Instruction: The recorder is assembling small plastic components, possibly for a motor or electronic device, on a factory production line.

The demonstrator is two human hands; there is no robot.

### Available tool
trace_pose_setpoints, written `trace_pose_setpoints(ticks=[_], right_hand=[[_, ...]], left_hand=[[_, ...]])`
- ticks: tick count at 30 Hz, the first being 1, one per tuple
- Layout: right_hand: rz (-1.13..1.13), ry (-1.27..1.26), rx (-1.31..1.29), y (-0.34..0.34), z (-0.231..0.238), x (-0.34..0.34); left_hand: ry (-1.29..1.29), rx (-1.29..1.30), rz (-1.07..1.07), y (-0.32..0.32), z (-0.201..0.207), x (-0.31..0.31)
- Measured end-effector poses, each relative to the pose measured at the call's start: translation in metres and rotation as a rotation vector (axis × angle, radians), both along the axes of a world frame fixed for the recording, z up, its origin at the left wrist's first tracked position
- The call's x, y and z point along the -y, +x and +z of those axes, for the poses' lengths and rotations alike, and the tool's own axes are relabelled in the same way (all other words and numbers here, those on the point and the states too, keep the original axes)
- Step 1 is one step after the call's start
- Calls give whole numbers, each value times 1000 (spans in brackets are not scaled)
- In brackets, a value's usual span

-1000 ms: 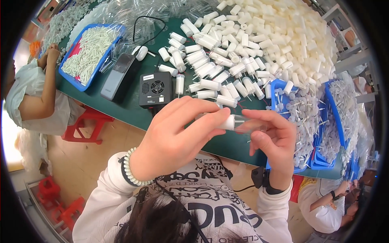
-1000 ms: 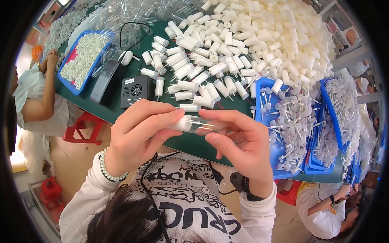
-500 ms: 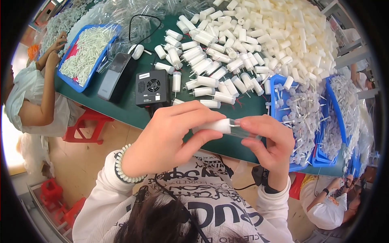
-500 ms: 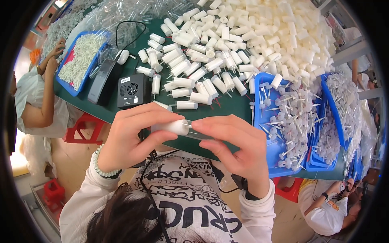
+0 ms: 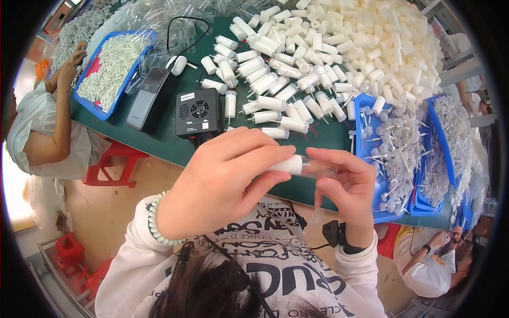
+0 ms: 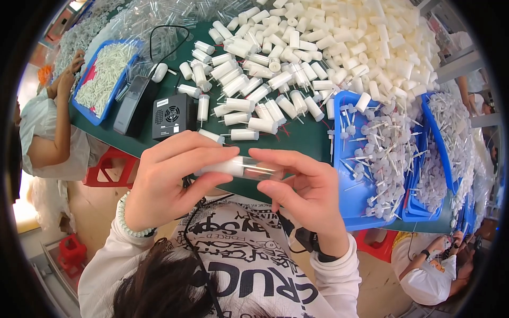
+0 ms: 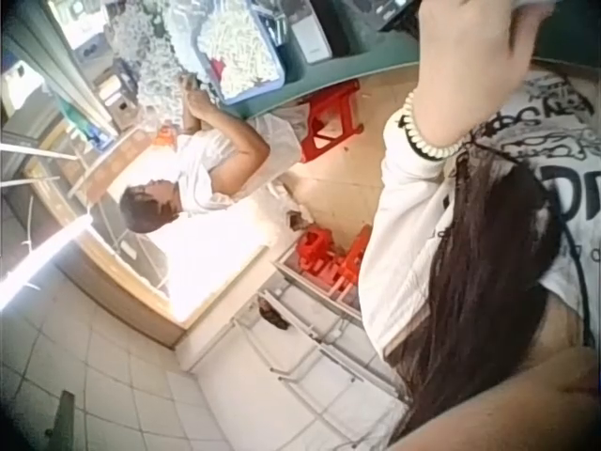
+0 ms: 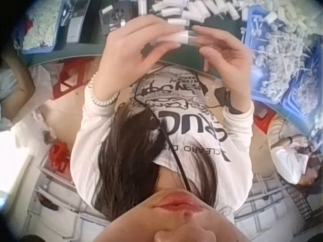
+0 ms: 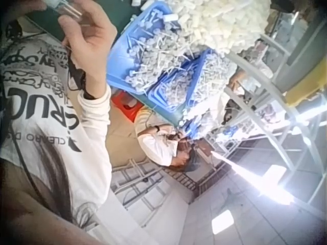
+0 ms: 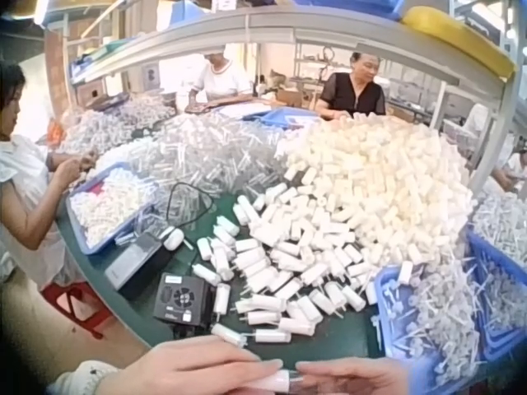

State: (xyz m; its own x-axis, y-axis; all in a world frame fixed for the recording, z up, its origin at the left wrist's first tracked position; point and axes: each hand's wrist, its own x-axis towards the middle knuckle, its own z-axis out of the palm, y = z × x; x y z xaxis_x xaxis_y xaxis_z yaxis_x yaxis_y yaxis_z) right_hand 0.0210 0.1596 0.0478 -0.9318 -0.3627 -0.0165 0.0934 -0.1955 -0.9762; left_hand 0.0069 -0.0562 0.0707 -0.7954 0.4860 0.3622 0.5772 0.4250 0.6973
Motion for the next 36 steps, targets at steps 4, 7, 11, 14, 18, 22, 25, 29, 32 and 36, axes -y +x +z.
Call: trace_pose_setpoints(ticks=[4,7,11,14,18,22,25,29,32,36], right_hand=[[-81,87,-40,-1,-5,1],[-86,52,-25,1,-12,-3],[-97,106,-108,4,-16,-2],[-132,81,-99,7,-21,6],[-132,208,-210,10,-26,19],[-223,155,-271,-4,-23,5],[-291,244,-429,-13,-9,7],[-196,299,-475,-13,0,4],[-203,183,-314,-5,6,0],[-165,277,-390,-2,15,-4]], left_hand=[[237,207,108,-2,-1,-1],[447,248,68,-8,-7,5],[497,293,12,-12,-18,3],[626,391,-71,-10,-26,-7],[726,553,-73,-8,-26,-19],[713,520,-5,-4,-25,-22],[476,426,-41,-2,-25,-23],[336,171,-6,-4,-28,-21],[368,112,-2,0,-23,-22],[357,27,-42,6,-23,-23]])
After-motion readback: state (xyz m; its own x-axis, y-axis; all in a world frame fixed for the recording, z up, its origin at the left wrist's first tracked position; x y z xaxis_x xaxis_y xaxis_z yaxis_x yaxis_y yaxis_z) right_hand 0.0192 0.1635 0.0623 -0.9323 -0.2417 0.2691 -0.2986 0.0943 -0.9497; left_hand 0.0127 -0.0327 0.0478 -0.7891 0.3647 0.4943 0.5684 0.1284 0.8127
